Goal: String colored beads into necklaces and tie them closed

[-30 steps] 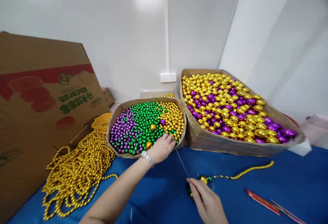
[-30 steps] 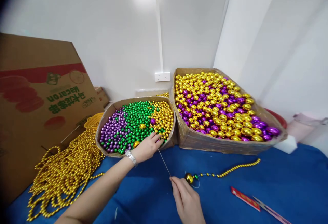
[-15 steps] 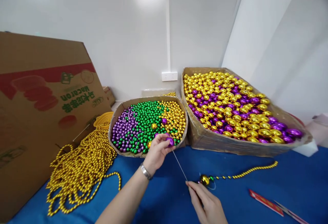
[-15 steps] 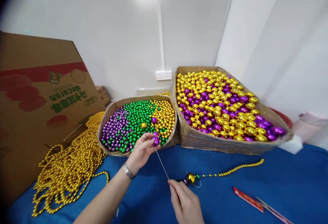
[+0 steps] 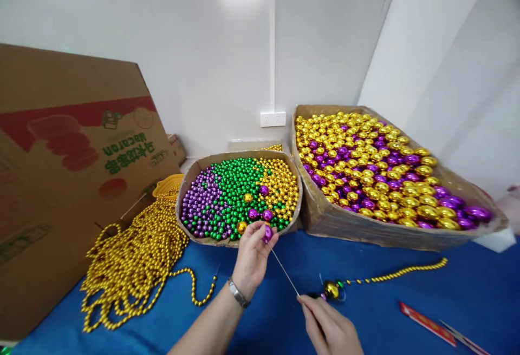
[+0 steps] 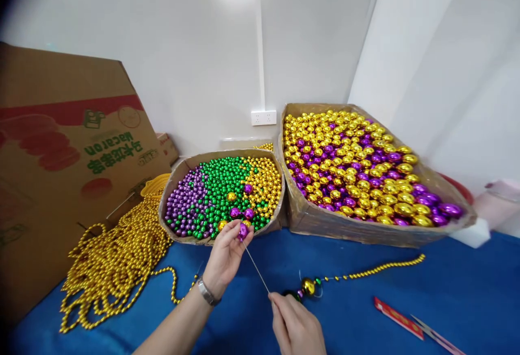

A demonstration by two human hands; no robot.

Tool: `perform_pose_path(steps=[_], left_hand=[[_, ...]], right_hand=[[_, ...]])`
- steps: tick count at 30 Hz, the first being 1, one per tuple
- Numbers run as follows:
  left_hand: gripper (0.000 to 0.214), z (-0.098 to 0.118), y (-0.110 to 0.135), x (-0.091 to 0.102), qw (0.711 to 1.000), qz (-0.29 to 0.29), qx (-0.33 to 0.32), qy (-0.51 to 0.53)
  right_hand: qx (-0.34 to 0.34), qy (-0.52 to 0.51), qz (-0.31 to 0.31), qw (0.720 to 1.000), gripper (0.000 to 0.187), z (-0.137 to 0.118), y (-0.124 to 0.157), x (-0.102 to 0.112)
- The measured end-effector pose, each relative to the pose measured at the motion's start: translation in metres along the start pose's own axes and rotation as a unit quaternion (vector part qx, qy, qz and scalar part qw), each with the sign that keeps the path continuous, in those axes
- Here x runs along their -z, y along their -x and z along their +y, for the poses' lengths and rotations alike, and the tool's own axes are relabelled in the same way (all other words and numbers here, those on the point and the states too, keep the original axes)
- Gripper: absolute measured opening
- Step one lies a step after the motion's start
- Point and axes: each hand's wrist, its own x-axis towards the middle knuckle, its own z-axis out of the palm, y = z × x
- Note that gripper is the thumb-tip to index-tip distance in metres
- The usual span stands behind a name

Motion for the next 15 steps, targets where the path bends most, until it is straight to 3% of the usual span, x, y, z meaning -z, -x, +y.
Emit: perform_pose_path(steps=[8, 15], left_hand=[[0.023, -0.003, 0.002, 0.001, 1.000, 0.008, -0.012, 0.002], [0.027, -0.014, 0.021, 0.003, 0.999, -0.008, -0.021, -0.044]], right_hand=[[0.003, 0.002, 0.001, 1.000, 0.025, 0.000, 0.003, 0.000], [-0.010, -0.024, 0.019, 0.999, 0.024, -0.005, -0.001, -0.004]])
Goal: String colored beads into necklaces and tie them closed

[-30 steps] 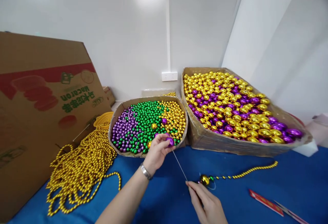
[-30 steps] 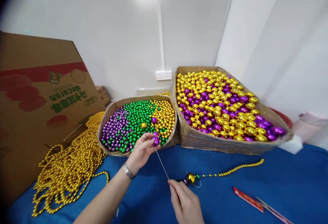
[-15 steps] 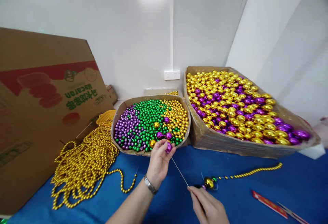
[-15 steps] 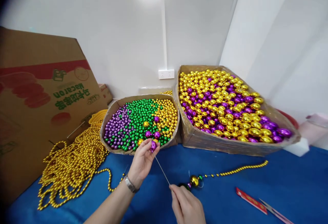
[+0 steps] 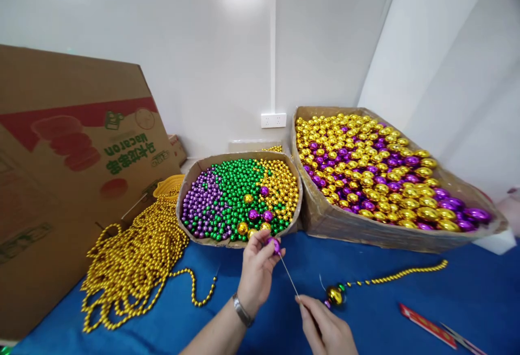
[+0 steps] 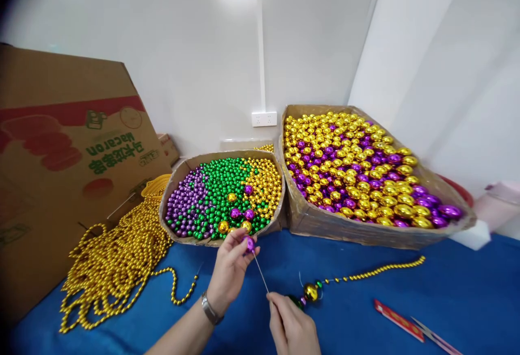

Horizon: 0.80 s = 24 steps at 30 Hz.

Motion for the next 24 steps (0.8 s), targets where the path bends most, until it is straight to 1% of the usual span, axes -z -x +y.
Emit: perform_pose_path(steps=[6, 8, 10, 12, 16, 19, 22, 23, 24], left_hand=[[0.026, -0.004, 0.009, 0.009, 0.998, -0.039, -0.003, -0.044], [0.027, -0.004, 0.010, 0.012, 0.994, -0.047, -0.029, -0.089], [0.029, -0.004, 0.010, 0.015, 0.986, -0.052, -0.072, -0.142], [0.034, -0.002, 0.011, 0.017, 0.981, -0.057, -0.092, -0.159], [0.042, -0.001, 0.014, 0.020, 0.988, -0.067, -0.064, -0.127], [0.044, -0.007, 0.019, 0.023, 0.983, -0.081, -0.071, -0.148], [0.046, -0.007, 0.025, 0.027, 0.967, -0.117, -0.082, -0.212], [0.046, -0.003, 0.024, 0.030, 0.954, -0.127, -0.098, -0.253], [0.045, 0.004, 0.022, 0.034, 0.935, -0.129, -0.126, -0.306]], right_hand=[[0.031, 0.029, 0.009, 0.999, 0.025, 0.007, 0.001, 0.003], [0.050, 0.050, 0.017, 0.997, 0.026, 0.010, 0.002, 0.004], [0.065, 0.072, 0.027, 0.995, 0.026, 0.012, 0.004, 0.003], [0.074, 0.094, 0.032, 0.992, 0.027, 0.015, 0.007, 0.002], [0.091, 0.131, 0.033, 0.987, 0.028, 0.017, 0.009, 0.000], [0.098, 0.114, 0.027, 0.988, 0.028, 0.017, 0.006, -0.002], [0.100, 0.107, 0.031, 0.989, 0.028, 0.016, 0.004, -0.002], [0.103, 0.113, 0.036, 0.988, 0.029, 0.017, 0.004, -0.001], [0.105, 0.121, 0.041, 0.986, 0.028, 0.018, 0.005, 0.000]])
